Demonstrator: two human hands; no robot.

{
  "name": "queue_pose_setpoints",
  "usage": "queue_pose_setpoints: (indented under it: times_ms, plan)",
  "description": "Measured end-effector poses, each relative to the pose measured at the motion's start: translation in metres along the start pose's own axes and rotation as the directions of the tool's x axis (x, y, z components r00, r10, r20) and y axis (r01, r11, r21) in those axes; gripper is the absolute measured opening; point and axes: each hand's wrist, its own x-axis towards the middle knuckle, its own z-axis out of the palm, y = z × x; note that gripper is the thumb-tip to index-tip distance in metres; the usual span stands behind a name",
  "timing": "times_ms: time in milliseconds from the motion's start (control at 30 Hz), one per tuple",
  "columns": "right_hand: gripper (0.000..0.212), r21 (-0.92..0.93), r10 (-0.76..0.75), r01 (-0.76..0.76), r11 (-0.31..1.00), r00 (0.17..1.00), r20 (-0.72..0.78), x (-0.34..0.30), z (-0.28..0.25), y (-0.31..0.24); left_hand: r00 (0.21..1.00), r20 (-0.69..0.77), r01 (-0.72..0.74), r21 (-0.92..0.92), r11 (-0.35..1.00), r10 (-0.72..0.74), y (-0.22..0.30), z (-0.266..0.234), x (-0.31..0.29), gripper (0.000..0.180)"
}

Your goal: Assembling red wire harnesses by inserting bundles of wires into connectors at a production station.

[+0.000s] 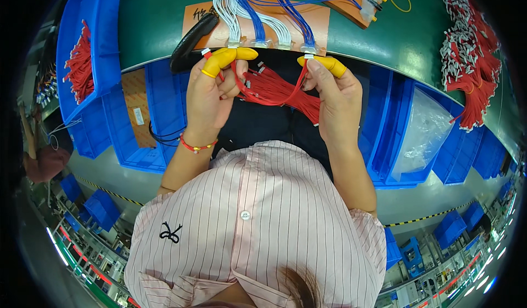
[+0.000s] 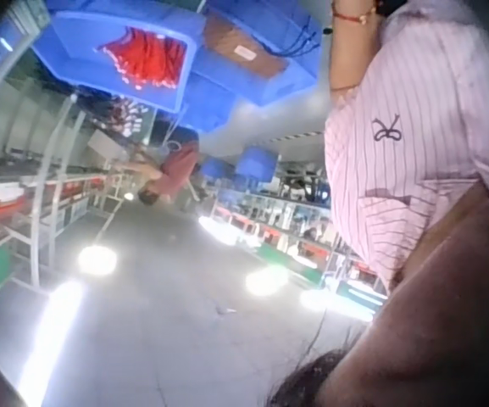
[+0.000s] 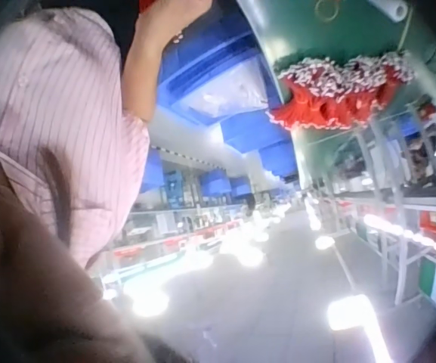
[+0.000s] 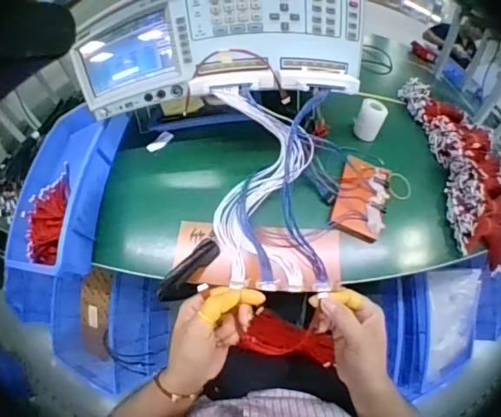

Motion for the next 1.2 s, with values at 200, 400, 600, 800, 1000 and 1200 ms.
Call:
queue_pose_setpoints:
  times_ms: [200, 400, 600, 800, 1000, 1200]
  plan:
    - [0.016, 0.044, -0.014, 0.016, 0.999, 0.999, -0.043, 0.0, 0.009, 0.001, 0.988, 0.102, 0.11, 0.075, 0.991, -0.118, 0.014, -0.018, -0.009, 0.028]
    - [0.014, 0.229, 0.054, -0.03, 0.973, 0.993, -0.101, -0.004, 0.021, 0.002, 0.982, 0.107, 0.152, 0.056, 0.987, -0.158, 0.003, -0.035, -0.019, 0.034]
    - [0.015, 0.325, 0.053, -0.021, 0.945, 0.995, -0.089, -0.006, 0.021, 0.008, 0.977, 0.093, 0.188, 0.032, 0.982, -0.191, 0.0, -0.033, -0.022, 0.032]
    - [0.02, 0.168, 0.184, -0.195, 0.966, 0.98, 0.082, 0.003, 0.003, -0.006, 0.99, 0.11, 0.08, 0.061, 0.995, -0.086, 0.01, -0.015, -0.006, 0.036]
    - [0.013, -0.592, -0.066, 0.149, 0.792, 0.985, 0.16, -0.003, -0.008, 0.024, 0.978, 0.162, 0.119, 0.084, 0.989, -0.132, 0.012, -0.01, 0.006, 0.035]
    - [0.013, -0.751, -0.275, 0.613, 0.244, 0.787, 0.553, 0.012, 0.016, 0.044, 0.98, 0.15, 0.116, 0.092, 0.989, -0.129, 0.004, -0.013, 0.004, 0.032]
